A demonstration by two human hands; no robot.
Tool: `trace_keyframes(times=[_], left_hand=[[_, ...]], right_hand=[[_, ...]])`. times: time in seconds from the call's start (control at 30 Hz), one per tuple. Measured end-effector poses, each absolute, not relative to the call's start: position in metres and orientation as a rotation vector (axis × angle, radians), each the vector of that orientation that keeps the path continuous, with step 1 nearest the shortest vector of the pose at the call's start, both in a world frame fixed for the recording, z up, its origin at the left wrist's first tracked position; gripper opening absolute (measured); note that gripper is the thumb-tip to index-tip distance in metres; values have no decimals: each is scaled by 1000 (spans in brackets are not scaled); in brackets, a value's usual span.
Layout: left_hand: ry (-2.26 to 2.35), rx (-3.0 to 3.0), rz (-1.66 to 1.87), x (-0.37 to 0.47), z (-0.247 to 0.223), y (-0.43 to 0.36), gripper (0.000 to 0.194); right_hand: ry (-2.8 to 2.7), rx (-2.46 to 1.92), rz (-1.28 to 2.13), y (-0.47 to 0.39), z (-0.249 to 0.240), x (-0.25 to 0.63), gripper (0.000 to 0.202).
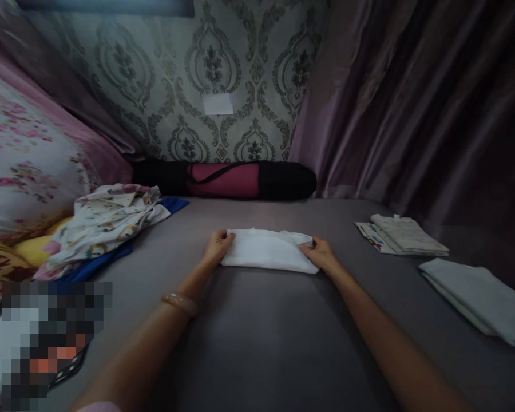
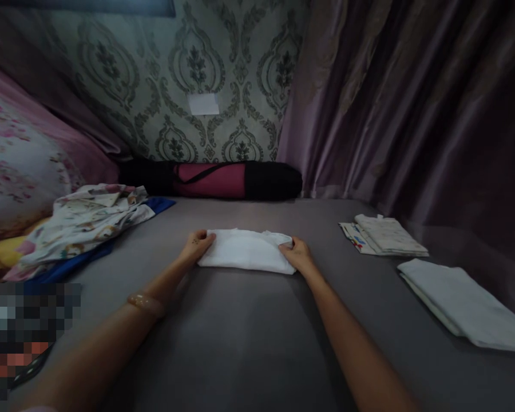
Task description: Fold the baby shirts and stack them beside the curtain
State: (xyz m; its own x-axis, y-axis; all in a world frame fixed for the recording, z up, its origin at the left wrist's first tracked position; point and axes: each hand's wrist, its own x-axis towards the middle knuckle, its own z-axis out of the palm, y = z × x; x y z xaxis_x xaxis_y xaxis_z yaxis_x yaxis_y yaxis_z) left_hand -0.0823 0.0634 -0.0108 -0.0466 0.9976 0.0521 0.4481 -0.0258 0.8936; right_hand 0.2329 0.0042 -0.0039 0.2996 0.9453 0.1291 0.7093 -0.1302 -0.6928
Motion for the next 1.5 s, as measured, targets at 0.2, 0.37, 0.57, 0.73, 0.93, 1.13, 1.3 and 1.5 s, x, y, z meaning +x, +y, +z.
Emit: trace_keyframes(times=[0.2,0.37,0.57,0.73,0.93,1.13,1.3,1.5], left_hand=[[1602,1620,1074,-79,-24,75,29],[1529,1618,1219,-77,-31,81,33],[1714,1660,1055,-78,-24,83,31],[1814,1670,982,-81,-21,84,32],[1826,1731,952,-81,-21,82,37],[1921,1760,839,-83,-18,84,41],[1919,2117,1073,-65,-3,69,35],[1390,2551,749,-7,6,29,40]], right_hand=[[-1354,-1829,524,17,-13,242,31],[-1315,-1812,360,27,-22,248,37],[-1312,-1933,360,34,-26,246,32],[-1334,-1914,322,34,-25,245,38],[-1350,-2099,186,30,-19,240,41],[-1370,-2153,246,28,-9,240,41],[-1439,-2185,112,19,12,226,44],[-2155,-1736,215,4,19,157,55]])
